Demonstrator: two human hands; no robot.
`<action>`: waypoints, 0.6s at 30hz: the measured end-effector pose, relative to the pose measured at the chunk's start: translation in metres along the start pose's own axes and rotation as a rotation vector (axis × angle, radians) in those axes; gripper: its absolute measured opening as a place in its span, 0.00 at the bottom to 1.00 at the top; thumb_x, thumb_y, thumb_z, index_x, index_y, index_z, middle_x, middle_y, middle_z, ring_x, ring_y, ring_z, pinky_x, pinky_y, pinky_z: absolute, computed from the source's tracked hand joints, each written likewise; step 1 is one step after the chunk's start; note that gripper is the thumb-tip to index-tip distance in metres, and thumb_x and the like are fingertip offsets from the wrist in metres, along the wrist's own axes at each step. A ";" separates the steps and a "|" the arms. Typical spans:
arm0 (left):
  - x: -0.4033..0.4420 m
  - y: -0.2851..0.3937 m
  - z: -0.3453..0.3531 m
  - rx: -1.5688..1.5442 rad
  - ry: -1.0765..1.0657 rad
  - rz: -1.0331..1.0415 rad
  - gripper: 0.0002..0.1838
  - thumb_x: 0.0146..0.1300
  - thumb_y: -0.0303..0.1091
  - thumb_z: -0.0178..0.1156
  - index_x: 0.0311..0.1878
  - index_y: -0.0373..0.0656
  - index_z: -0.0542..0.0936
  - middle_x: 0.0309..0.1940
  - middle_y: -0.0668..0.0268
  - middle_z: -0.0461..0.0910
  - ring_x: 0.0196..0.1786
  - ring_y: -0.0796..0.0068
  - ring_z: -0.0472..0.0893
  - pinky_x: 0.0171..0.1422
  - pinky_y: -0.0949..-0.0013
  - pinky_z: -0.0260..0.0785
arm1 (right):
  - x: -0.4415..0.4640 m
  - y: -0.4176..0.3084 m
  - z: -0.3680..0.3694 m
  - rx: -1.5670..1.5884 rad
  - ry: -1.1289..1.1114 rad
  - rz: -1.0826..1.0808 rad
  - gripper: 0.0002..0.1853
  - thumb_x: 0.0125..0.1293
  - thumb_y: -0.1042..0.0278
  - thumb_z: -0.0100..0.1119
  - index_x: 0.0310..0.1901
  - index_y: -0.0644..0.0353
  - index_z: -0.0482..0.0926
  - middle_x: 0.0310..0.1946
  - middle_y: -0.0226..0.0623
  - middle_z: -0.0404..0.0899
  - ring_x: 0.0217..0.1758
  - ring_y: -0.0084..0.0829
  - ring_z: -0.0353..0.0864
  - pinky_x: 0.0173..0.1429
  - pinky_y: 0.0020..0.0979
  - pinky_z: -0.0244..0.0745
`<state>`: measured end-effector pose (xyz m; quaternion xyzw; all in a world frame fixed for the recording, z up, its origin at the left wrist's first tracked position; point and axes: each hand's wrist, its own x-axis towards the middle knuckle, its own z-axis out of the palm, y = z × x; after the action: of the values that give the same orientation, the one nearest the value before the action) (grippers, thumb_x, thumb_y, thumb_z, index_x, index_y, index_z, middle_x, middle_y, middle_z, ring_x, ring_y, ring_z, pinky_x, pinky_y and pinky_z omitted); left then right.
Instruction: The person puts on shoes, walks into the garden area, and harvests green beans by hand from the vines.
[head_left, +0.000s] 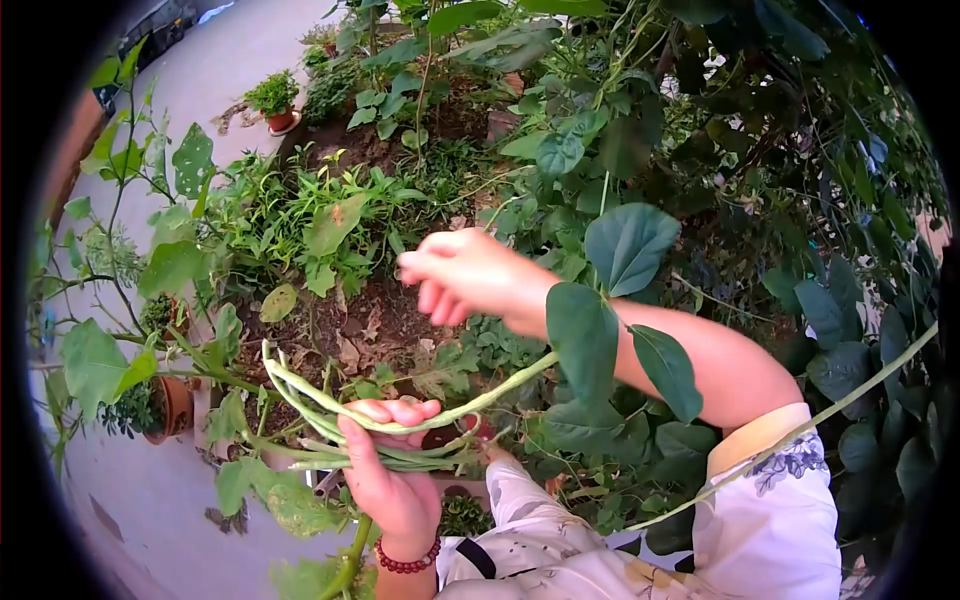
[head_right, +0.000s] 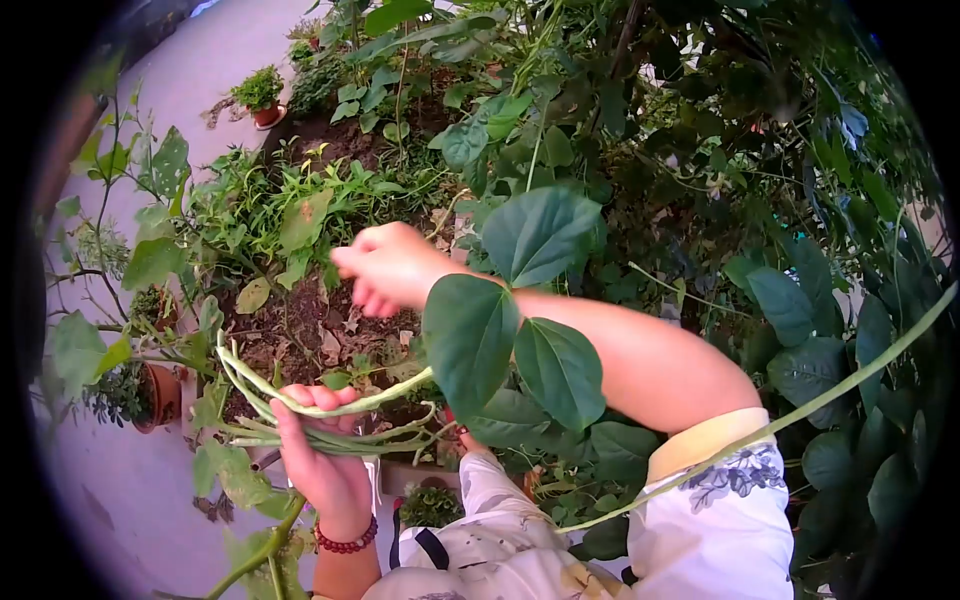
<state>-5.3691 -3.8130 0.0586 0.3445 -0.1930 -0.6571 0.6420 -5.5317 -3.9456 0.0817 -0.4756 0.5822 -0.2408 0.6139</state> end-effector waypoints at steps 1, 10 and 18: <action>0.002 0.005 -0.003 0.006 -0.002 0.062 0.16 0.76 0.47 0.40 0.41 0.46 0.68 0.32 0.68 0.72 0.37 0.72 0.75 0.50 0.65 0.69 | 0.008 0.014 -0.028 -0.063 -0.008 0.160 0.19 0.69 0.54 0.52 0.43 0.66 0.77 0.29 0.39 0.81 0.26 0.27 0.80 0.30 0.30 0.78; 0.016 0.029 0.007 -0.152 0.090 0.141 0.14 0.77 0.46 0.40 0.41 0.47 0.67 0.24 0.77 0.59 0.20 0.91 0.56 0.19 0.86 0.50 | 0.051 0.104 -0.188 -0.316 0.697 0.072 0.38 0.58 0.50 0.66 0.64 0.63 0.62 0.57 0.39 0.72 0.61 0.35 0.70 0.57 0.37 0.69; 0.019 0.021 -0.001 0.128 -0.033 -0.075 0.11 0.73 0.38 0.50 0.40 0.41 0.75 0.20 0.75 0.62 0.14 0.90 0.56 0.14 0.83 0.49 | 0.078 0.124 -0.174 0.174 0.472 -0.210 0.14 0.74 0.59 0.42 0.48 0.58 0.76 0.49 0.33 0.80 0.56 0.29 0.76 0.58 0.33 0.69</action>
<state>-5.3522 -3.8331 0.0686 0.3808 -0.2322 -0.6727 0.5904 -5.7125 -4.0110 -0.0408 -0.4095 0.6338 -0.4562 0.4717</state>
